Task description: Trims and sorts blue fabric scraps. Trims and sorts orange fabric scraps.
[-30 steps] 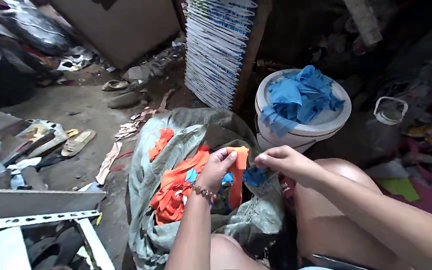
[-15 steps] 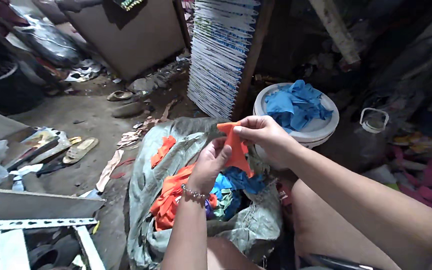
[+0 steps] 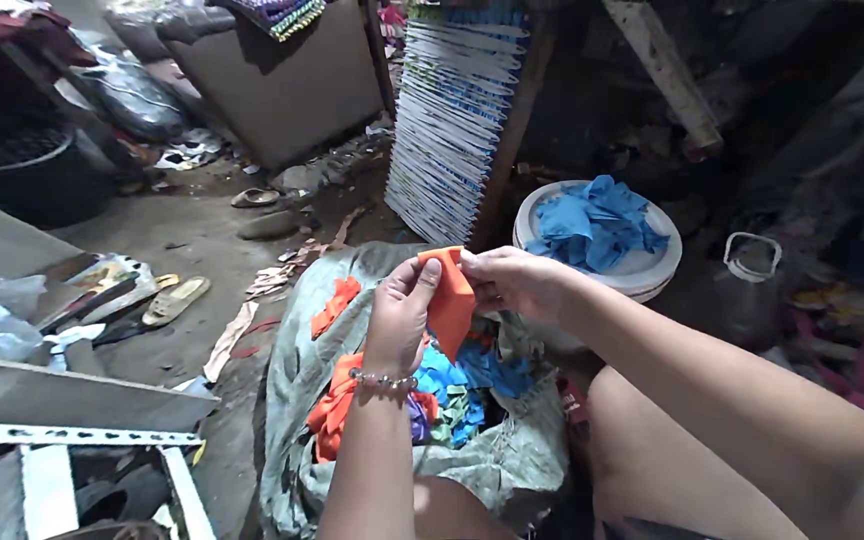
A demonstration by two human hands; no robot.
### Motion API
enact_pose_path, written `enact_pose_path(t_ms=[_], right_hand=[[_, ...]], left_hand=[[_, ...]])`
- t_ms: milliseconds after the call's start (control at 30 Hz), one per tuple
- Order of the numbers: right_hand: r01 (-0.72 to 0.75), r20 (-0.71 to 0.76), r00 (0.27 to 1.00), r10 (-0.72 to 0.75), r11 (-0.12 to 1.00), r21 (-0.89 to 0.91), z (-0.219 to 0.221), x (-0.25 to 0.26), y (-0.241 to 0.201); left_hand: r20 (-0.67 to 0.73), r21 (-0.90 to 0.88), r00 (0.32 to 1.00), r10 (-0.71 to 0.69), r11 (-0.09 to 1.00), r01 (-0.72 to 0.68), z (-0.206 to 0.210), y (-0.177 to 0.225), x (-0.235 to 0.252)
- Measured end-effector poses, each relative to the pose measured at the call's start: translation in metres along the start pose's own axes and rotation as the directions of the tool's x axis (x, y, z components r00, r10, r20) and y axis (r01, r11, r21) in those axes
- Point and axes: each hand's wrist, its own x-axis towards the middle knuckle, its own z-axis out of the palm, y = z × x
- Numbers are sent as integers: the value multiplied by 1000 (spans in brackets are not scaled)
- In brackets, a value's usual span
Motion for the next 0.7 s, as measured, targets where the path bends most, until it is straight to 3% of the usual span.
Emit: enact_pose_path(t_ms=[233,333,400,567,700], right_hand=[[218,36,976,-216,975,-48,20,8,-26],[254,27,967,-253,966,-50,27,9,-40],[258,-21,966,-260,965,-49,30,8,-49],[272,-144,949,-281,959,-76,35,5,-64],[327,-155,929,-336,942,-82,36,-1,-69]], left_hand=[[-67,-47,996,62,997,-66,-4,17,-3],[1,-114,988,155,981,-154,-11,8,-3],[27,-73,978,205,977,-202,-12,1,-4],[-65,47,920,387,922,-384,-10,-6,1],[47,132,884,464,875,-466,-18,-14,8]])
